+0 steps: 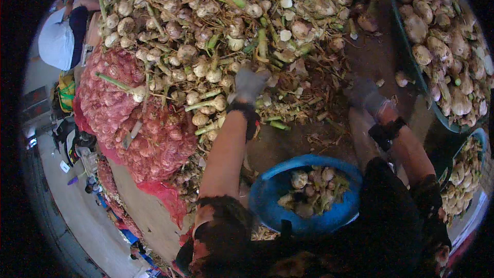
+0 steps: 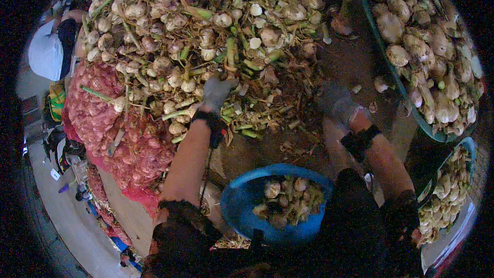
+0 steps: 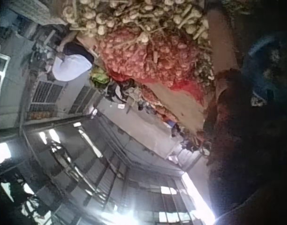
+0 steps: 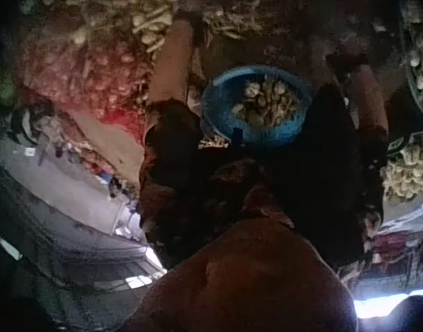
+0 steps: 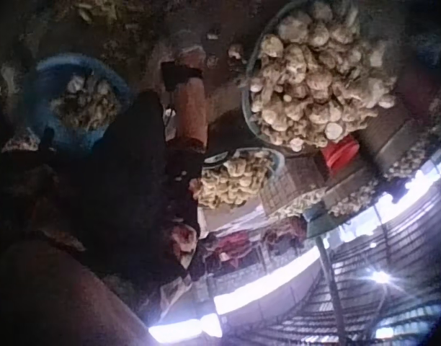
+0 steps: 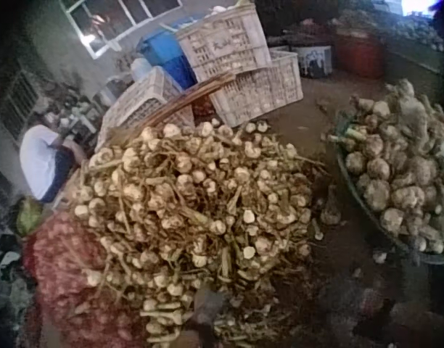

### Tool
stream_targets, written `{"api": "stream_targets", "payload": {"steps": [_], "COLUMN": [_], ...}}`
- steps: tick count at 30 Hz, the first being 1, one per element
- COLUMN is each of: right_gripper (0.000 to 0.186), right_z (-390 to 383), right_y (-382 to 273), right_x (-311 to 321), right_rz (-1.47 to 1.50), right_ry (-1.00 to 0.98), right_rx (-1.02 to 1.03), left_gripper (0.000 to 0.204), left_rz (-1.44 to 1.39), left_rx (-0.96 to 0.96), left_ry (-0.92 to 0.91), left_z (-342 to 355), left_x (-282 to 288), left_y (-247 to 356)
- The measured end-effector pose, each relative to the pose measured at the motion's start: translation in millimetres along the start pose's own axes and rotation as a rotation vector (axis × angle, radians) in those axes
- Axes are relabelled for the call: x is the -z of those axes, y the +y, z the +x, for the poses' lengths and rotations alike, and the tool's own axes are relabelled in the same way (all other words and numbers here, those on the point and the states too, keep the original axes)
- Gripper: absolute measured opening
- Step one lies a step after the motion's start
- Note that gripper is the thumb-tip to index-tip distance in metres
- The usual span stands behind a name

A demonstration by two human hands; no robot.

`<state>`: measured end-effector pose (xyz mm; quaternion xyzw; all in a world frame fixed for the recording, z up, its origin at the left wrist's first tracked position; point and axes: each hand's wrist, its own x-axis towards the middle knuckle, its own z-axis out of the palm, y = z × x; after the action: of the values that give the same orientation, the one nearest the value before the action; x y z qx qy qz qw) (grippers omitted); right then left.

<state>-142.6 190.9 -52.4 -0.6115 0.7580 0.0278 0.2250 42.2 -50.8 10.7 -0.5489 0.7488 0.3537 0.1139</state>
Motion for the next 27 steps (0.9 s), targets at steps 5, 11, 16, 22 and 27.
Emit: {"api": "stream_targets", "payload": {"steps": [5,11,16,22,27], "right_gripper": [0.034,0.030,0.029,0.031,0.029], "right_z": [11,17,-4,9,12], "right_y": [-40,-10,8,-72,-89], "right_x": [66,0,10,56,64], "right_rz": [0.413,0.337,0.102,0.340,0.298], "right_ry": [-0.150,0.355,-0.052,0.190,0.237], "right_rx": [-0.260,0.175,-0.116,0.244,0.285], "left_gripper": [0.039,0.032,0.028,0.034,0.032], "left_rz": [-0.763,-0.541,-1.714,-1.391,-1.300], "left_rx": [-0.110,-0.121,0.326,-0.086,-0.207], "left_ry": [-0.269,-0.128,-0.223,-0.275,-0.421], "left_z": [-41,-92,-92,-80,-76], "left_x": [-31,-14,-21,-77,-110], "left_y": [-11,24,18,-32,-42]}}
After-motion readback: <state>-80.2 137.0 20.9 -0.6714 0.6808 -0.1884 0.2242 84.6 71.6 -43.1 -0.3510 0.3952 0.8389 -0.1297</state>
